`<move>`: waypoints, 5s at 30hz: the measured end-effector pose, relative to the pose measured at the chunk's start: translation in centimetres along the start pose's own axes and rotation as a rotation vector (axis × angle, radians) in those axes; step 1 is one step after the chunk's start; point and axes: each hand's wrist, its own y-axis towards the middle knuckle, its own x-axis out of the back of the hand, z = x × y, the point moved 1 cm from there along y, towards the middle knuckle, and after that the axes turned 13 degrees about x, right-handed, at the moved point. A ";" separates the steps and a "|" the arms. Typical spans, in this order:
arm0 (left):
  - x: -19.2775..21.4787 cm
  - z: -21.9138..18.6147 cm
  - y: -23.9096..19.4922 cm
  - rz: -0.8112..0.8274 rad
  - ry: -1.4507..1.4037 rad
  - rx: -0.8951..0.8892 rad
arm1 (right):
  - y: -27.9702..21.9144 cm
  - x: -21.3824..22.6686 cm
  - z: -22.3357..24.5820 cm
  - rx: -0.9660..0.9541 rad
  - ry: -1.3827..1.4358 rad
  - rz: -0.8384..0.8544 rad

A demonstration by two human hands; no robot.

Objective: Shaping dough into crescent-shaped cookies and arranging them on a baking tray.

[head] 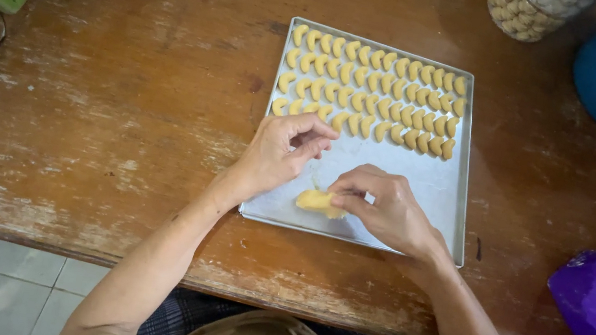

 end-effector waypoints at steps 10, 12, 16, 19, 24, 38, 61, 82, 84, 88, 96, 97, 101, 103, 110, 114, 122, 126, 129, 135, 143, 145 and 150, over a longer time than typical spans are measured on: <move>-0.5 0.0 -0.2 0.032 -0.011 0.040 | 0.3 -1.1 -3.7 -0.065 0.435 -0.328; -0.7 0.1 -0.2 0.040 -0.006 0.040 | 0.5 -1.0 -3.6 -0.047 0.553 -0.455; -1.3 -0.7 0.3 0.031 -0.064 0.064 | 0.8 0.4 -4.4 0.049 0.636 -0.531; -1.7 -2.0 0.6 0.049 -0.211 0.122 | 1.5 1.1 -3.6 0.103 0.614 -0.556; -2.8 -0.8 1.8 0.068 -0.388 0.152 | 2.4 1.7 -1.6 0.142 0.303 -0.549; -4.3 1.3 1.1 0.092 -0.685 0.289 | 1.6 0.4 -1.6 0.268 0.113 -0.579; -2.9 0.1 2.2 0.239 -1.336 0.257 | 1.9 -4.9 2.2 0.572 -0.476 -0.227; -3.0 -0.7 2.0 0.225 -1.366 0.277 | 1.7 -4.3 0.1 0.562 -0.556 -0.144; -5.1 0.7 1.8 0.291 -1.478 0.362 | 2.7 -3.8 -0.6 0.513 -0.616 -0.177; -3.5 -1.1 2.2 0.278 -1.368 0.293 | 1.8 -3.9 0.6 0.514 -0.547 -0.156; -4.7 0.5 2.7 0.278 -1.387 0.295 | 2.6 -4.0 -1.2 0.544 -0.572 -0.186; -3.9 0.2 3.1 0.275 -1.389 0.292 | 2.4 -4.0 -0.6 0.547 -0.571 -0.182; -3.0 -0.7 3.5 0.258 -1.359 0.270 | 2.8 -3.9 -0.4 0.580 -0.528 -0.150; -3.8 -0.2 4.1 0.239 -1.363 0.313 | 3.7 -3.1 -1.2 0.560 -0.526 -0.134; -3.0 0.4 5.7 0.277 -1.365 0.319 | 4.2 -2.7 -2.3 0.544 -0.600 -0.065; -4.3 1.3 5.4 0.304 -1.467 0.400 | 5.5 -1.4 -2.6 0.534 -0.427 -0.122; -4.6 2.2 6.4 0.261 -1.421 0.447 | 7.1 0.2 -3.8 0.559 -0.363 -0.388; -4.9 3.2 6.5 0.241 -1.378 0.417 | 7.2 0.6 -3.8 0.555 -0.346 -0.450; -4.1 4.1 6.4 0.186 -1.101 0.455 | 7.1 1.7 -3.4 0.539 -0.343 -0.484; -3.0 3.2 5.3 0.071 -0.870 0.436 | 6.7 2.9 -3.7 0.528 -0.320 -0.535; -2.4 2.6 5.3 0.063 -0.708 0.369 | 6.7 3.1 -4.7 0.424 -0.110 -0.509; -1.7 2.3 5.2 0.068 -0.641 0.354 | 6.4 3.5 -4.7 0.371 -0.032 -0.498; 0.7 3.2 6.3 -0.084 -0.582 0.249 | 6.8 3.4 -3.7 0.307 -0.112 -0.205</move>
